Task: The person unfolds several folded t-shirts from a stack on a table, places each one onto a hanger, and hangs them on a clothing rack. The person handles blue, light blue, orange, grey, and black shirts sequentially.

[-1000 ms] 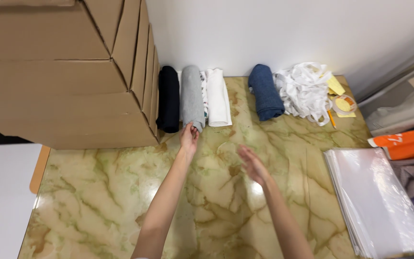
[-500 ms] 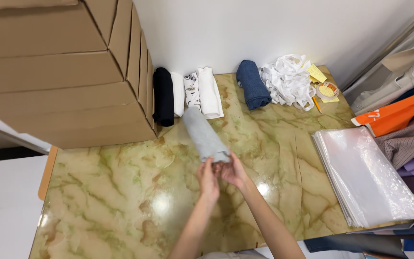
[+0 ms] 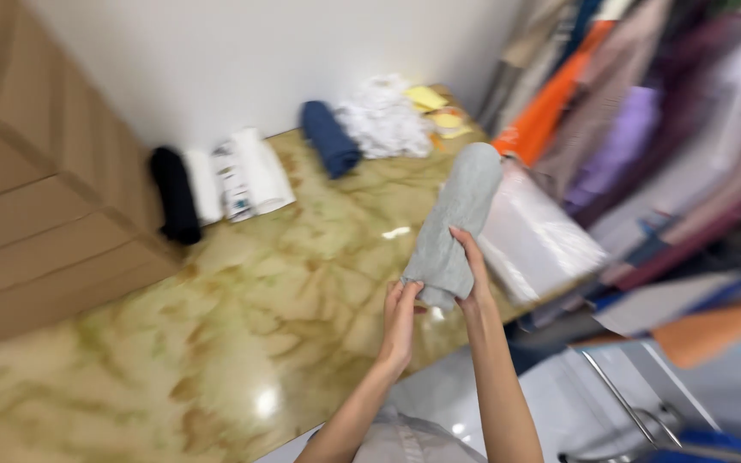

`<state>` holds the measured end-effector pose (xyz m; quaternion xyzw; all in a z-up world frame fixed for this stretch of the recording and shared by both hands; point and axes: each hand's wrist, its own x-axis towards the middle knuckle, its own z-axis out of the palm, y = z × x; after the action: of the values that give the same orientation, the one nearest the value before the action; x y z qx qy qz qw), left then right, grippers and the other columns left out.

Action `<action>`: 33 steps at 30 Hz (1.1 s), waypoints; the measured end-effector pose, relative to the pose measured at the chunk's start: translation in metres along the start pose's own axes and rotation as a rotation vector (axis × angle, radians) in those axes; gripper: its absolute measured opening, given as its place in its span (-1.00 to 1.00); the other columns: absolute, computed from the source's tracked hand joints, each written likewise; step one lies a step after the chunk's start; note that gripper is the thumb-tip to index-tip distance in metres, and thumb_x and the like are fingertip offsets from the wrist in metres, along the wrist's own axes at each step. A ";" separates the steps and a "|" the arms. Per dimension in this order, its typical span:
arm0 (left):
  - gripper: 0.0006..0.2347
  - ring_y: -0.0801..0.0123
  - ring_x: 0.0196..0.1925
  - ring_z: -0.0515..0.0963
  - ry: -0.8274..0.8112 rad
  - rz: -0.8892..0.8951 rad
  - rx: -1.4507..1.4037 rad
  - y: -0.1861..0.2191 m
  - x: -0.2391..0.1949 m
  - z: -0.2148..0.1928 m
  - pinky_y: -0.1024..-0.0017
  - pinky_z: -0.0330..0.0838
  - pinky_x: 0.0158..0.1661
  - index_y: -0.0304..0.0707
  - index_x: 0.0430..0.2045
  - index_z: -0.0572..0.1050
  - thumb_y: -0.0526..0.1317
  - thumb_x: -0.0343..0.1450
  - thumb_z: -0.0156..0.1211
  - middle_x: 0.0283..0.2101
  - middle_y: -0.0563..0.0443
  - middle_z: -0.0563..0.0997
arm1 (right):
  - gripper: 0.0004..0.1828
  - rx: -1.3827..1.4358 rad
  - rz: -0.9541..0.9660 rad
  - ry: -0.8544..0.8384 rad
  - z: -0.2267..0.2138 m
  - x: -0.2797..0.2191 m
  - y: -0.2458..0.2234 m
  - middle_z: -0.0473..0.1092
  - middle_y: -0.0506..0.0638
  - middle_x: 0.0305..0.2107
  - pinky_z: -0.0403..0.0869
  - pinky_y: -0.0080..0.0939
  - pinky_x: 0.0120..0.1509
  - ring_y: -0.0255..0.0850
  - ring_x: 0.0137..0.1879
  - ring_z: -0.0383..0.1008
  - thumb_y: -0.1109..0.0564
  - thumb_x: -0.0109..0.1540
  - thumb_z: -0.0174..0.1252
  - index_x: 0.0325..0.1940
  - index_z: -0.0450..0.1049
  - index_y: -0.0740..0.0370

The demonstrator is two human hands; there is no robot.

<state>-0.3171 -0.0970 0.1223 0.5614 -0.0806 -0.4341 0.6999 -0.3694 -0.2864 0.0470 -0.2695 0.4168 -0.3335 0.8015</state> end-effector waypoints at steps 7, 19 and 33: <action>-0.57 -0.14 0.29 0.36 -0.363 0.185 0.520 -0.067 -0.030 0.083 0.07 0.41 0.20 -0.22 0.12 0.18 -0.18 0.42 0.19 0.18 -0.24 0.14 | 0.10 -0.024 -0.259 0.334 -0.079 -0.174 -0.093 0.18 0.33 0.32 0.23 0.18 0.42 0.13 0.34 0.27 -0.05 0.05 0.43 0.58 0.00 -0.11; -0.03 -0.35 0.44 0.15 -0.642 0.287 0.745 -0.040 -0.157 0.218 -0.14 0.17 0.32 -0.12 0.49 -0.18 0.18 0.26 0.31 0.49 -0.35 -0.02 | -0.39 -0.097 -0.626 0.266 -0.190 -0.265 -0.113 0.11 0.23 0.38 0.06 0.12 0.59 0.12 0.52 0.05 -0.14 0.42 -0.11 0.46 0.17 0.22; -0.41 -0.34 0.26 0.42 -0.532 0.472 0.840 -0.070 -0.153 0.208 -0.20 0.34 0.14 -0.28 0.34 0.24 -0.01 0.42 0.15 0.33 -0.38 0.34 | -0.21 -0.222 -0.455 0.327 -0.189 -0.268 -0.091 0.29 0.21 0.16 0.43 0.12 0.23 0.05 0.24 0.37 0.21 0.19 0.24 0.47 0.12 0.06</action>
<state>-0.5720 -0.1386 0.1941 0.6301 -0.5447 -0.3227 0.4497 -0.6727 -0.1691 0.1468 -0.3847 0.5033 -0.4958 0.5941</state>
